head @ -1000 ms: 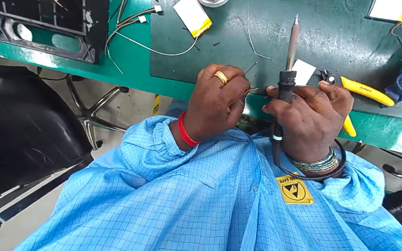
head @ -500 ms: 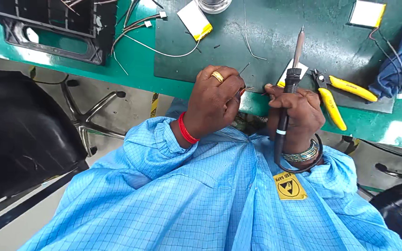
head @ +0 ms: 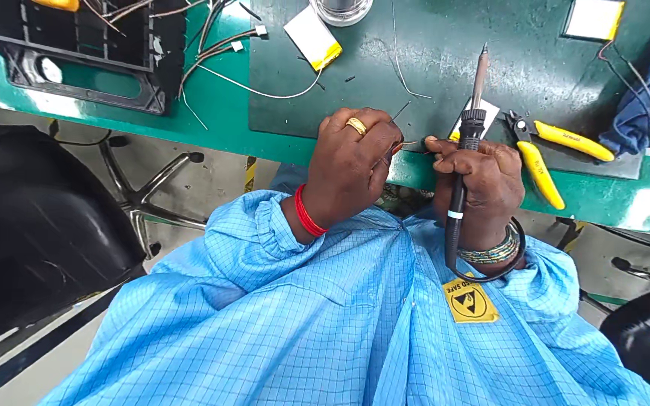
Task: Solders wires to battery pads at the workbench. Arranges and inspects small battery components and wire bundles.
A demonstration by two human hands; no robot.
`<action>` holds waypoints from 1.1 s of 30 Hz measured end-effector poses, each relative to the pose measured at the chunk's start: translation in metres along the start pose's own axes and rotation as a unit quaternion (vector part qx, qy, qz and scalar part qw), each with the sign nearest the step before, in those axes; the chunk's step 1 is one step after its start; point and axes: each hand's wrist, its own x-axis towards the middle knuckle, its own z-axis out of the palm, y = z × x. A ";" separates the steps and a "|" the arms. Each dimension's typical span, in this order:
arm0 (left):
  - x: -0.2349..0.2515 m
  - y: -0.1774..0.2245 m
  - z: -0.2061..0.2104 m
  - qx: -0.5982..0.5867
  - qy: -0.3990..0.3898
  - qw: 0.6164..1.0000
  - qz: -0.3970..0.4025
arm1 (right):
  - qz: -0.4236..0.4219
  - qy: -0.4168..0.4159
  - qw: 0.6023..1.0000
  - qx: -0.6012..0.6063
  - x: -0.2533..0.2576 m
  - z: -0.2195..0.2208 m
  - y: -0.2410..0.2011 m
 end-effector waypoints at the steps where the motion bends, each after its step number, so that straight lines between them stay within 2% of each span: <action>1: 0.000 0.000 0.000 0.001 -0.004 1.000 0.000 | -0.001 -0.004 1.000 -0.010 0.001 0.000 -0.001; 4: 0.002 0.002 0.000 0.008 -0.015 1.000 -0.008 | 0.011 -0.020 1.000 -0.010 0.006 -0.002 0.000; 8: 0.009 0.005 0.001 0.031 -0.033 0.999 -0.019 | 0.062 -0.027 0.994 0.091 0.006 -0.005 0.006; 15: 0.011 0.006 0.004 0.048 -0.037 0.998 -0.021 | 0.032 0.058 0.984 0.165 -0.005 -0.002 0.009; 20: 0.014 0.004 0.003 0.037 -0.047 0.998 -0.027 | 0.003 0.039 0.998 0.054 -0.002 -0.017 0.003; 23: 0.019 0.003 0.001 0.033 -0.060 0.997 -0.033 | 0.015 0.078 0.996 0.026 -0.005 -0.018 0.003; 29: 0.020 0.002 0.001 0.023 -0.067 0.997 -0.043 | 0.112 0.151 0.964 0.187 -0.018 -0.010 0.005; 33: 0.019 0.001 0.001 0.021 -0.057 0.998 -0.032 | 0.121 0.152 0.958 0.212 -0.017 -0.008 0.004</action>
